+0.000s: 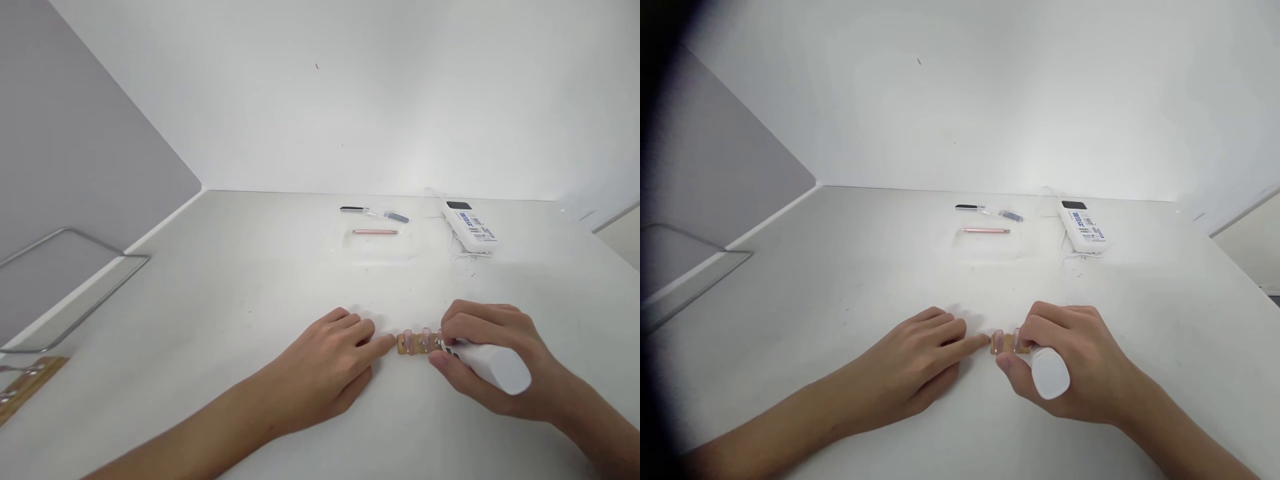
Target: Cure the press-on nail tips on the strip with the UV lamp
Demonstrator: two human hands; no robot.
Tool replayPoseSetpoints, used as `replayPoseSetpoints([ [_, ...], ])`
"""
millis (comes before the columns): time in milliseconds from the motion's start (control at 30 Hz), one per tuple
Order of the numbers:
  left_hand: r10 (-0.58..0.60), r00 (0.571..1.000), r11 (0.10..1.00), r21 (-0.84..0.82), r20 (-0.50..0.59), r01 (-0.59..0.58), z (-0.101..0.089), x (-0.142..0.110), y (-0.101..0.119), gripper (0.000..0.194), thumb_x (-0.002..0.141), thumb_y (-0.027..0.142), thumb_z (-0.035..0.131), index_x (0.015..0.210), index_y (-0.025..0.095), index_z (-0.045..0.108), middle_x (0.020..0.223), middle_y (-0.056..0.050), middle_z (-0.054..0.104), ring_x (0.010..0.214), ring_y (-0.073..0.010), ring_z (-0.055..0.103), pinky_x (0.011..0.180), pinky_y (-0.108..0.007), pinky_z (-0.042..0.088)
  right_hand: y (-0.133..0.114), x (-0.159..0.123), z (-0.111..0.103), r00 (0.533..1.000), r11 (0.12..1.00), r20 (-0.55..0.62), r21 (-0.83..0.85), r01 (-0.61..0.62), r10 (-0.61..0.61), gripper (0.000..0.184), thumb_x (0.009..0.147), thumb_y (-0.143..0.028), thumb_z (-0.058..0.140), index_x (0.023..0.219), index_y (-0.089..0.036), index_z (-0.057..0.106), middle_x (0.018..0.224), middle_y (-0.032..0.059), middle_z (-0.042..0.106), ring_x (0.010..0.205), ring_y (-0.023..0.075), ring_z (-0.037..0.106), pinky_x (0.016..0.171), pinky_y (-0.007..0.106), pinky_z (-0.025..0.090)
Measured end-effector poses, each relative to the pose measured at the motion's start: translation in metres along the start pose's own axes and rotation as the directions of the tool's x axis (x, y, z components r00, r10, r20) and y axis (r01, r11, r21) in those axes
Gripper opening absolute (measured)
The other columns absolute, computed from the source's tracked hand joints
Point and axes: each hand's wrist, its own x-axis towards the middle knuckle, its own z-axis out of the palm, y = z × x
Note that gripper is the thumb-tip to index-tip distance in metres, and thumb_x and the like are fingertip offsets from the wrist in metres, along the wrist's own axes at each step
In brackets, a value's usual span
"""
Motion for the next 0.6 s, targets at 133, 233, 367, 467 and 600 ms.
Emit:
replayPoseSetpoints([
  [133,-0.001,1.000,1.000,0.000,0.008,0.001,-0.0002,0.0007,0.0001,0.039,0.096,0.007,0.037,0.130,0.020,0.051,0.082,-0.002,0.054,0.068,-0.0201,0.049,0.072,-0.035,0.042,-0.0004,-0.0003,-0.0004,1.000,1.000,0.004,-0.004,-0.002,0.002,0.022,0.094,-0.016,0.059,0.074,-0.021,0.052,0.062,-0.0043,0.052,0.049,0.0086,0.042,0.046,0.023,0.035],
  [233,0.008,1.000,1.000,0.001,-0.005,-0.008,-0.0015,0.0011,0.0006,0.042,0.096,0.006,0.035,0.133,0.019,0.050,0.082,-0.001,0.053,0.067,-0.0199,0.049,0.071,-0.035,0.043,-0.0011,0.0012,-0.0007,1.000,1.000,-0.010,-0.009,0.001,-0.002,0.023,0.094,-0.015,0.058,0.072,-0.021,0.051,0.061,-0.0043,0.051,0.049,0.0087,0.041,0.045,0.023,0.035],
  [367,0.007,1.000,1.000,0.006,0.003,-0.007,-0.0017,-0.0001,0.0005,0.042,0.096,0.007,0.036,0.133,0.019,0.050,0.082,-0.001,0.054,0.068,-0.0201,0.049,0.072,-0.035,0.043,-0.0016,0.0029,-0.0009,1.000,1.000,-0.002,-0.009,0.006,-0.006,0.022,0.093,-0.014,0.059,0.073,-0.021,0.053,0.061,-0.0041,0.053,0.049,0.0084,0.042,0.045,0.022,0.036],
  [467,0.002,1.000,1.000,0.007,0.013,-0.002,-0.0003,-0.0014,-0.0001,0.044,0.095,0.006,0.038,0.136,0.020,0.048,0.083,-0.001,0.054,0.069,-0.0203,0.050,0.073,-0.035,0.043,-0.0011,0.0025,-0.0010,1.000,1.000,-0.005,-0.005,0.005,-0.005,0.021,0.093,-0.015,0.058,0.073,-0.021,0.054,0.061,-0.0041,0.053,0.049,0.0085,0.043,0.045,0.022,0.036],
  [600,0.008,1.000,1.000,0.011,-0.002,-0.007,-0.0002,-0.0009,-0.0002,0.045,0.094,0.006,0.039,0.136,0.020,0.048,0.083,-0.001,0.054,0.069,-0.0205,0.052,0.073,-0.035,0.043,-0.0006,0.0015,-0.0008,1.000,1.000,0.001,-0.005,-0.006,0.006,0.022,0.094,-0.016,0.057,0.072,-0.021,0.053,0.061,-0.0037,0.054,0.048,0.0088,0.043,0.045,0.022,0.036],
])
